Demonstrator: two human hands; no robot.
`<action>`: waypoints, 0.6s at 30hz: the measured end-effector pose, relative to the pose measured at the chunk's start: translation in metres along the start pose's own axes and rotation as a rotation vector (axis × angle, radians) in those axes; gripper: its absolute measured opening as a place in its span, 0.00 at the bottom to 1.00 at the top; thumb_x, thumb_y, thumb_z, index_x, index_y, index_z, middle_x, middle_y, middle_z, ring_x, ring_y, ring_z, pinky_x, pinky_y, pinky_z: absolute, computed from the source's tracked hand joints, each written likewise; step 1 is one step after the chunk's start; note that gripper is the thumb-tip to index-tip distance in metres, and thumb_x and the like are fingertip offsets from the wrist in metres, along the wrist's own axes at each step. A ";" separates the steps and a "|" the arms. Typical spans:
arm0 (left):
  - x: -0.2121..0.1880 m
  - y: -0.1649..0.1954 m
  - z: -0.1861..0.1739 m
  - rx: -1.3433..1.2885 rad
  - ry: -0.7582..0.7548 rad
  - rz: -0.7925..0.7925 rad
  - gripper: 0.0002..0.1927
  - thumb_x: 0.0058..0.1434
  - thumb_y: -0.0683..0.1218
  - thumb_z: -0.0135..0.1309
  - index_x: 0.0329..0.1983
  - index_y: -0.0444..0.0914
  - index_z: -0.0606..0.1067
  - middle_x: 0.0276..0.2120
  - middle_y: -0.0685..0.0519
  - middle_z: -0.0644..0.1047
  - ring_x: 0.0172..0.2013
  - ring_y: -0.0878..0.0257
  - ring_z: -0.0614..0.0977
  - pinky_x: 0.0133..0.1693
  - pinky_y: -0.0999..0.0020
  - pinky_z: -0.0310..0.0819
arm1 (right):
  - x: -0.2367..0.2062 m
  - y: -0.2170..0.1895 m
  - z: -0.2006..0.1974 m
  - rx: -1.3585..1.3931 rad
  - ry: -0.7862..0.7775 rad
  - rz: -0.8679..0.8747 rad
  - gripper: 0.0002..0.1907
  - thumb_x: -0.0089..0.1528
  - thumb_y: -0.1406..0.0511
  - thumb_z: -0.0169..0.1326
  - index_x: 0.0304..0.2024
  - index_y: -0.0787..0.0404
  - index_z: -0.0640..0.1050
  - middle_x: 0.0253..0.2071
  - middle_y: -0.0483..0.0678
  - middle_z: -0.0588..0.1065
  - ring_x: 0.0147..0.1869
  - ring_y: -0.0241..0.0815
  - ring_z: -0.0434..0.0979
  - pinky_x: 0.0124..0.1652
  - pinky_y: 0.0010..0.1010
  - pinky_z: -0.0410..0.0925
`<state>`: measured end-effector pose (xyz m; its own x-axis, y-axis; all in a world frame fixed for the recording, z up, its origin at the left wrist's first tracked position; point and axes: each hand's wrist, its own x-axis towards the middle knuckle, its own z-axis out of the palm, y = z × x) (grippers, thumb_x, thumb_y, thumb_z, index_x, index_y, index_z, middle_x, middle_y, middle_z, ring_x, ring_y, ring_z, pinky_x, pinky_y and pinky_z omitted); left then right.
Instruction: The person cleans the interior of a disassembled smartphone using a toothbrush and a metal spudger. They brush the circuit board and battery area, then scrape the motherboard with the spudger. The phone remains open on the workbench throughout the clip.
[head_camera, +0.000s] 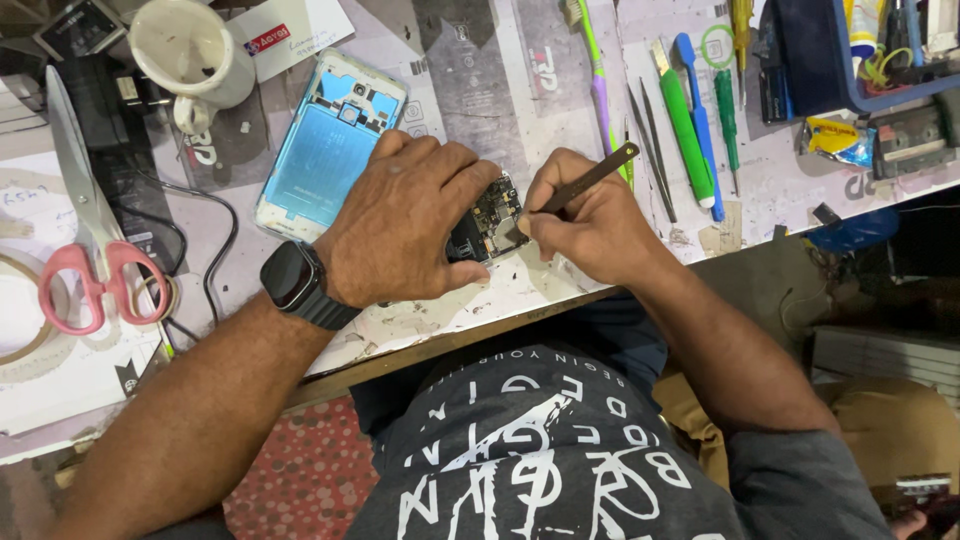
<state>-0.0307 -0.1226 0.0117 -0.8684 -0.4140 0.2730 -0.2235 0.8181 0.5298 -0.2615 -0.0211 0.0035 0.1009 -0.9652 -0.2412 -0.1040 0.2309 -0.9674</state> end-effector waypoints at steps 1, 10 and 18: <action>-0.001 0.000 0.000 -0.001 -0.001 -0.006 0.49 0.35 0.61 0.75 0.58 0.33 0.73 0.49 0.45 0.76 0.47 0.50 0.76 0.52 0.52 0.63 | 0.000 0.000 0.000 -0.039 -0.018 -0.013 0.08 0.61 0.76 0.57 0.35 0.63 0.71 0.29 0.43 0.72 0.28 0.29 0.72 0.29 0.21 0.67; 0.000 0.001 0.000 0.012 -0.001 -0.004 0.49 0.36 0.61 0.75 0.58 0.33 0.72 0.49 0.45 0.76 0.47 0.49 0.76 0.52 0.51 0.63 | -0.001 0.003 0.006 -0.032 0.034 -0.032 0.08 0.62 0.76 0.58 0.36 0.63 0.71 0.29 0.42 0.72 0.28 0.27 0.71 0.28 0.21 0.65; 0.000 0.001 -0.001 0.001 -0.002 0.000 0.48 0.36 0.60 0.75 0.58 0.33 0.73 0.48 0.45 0.76 0.47 0.49 0.76 0.52 0.52 0.63 | -0.001 0.002 0.008 -0.068 0.045 -0.023 0.08 0.61 0.76 0.58 0.36 0.63 0.71 0.28 0.41 0.72 0.27 0.27 0.71 0.27 0.21 0.64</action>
<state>-0.0304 -0.1227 0.0130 -0.8692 -0.4134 0.2711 -0.2243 0.8185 0.5290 -0.2542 -0.0184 0.0016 0.0598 -0.9751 -0.2135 -0.1689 0.2010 -0.9649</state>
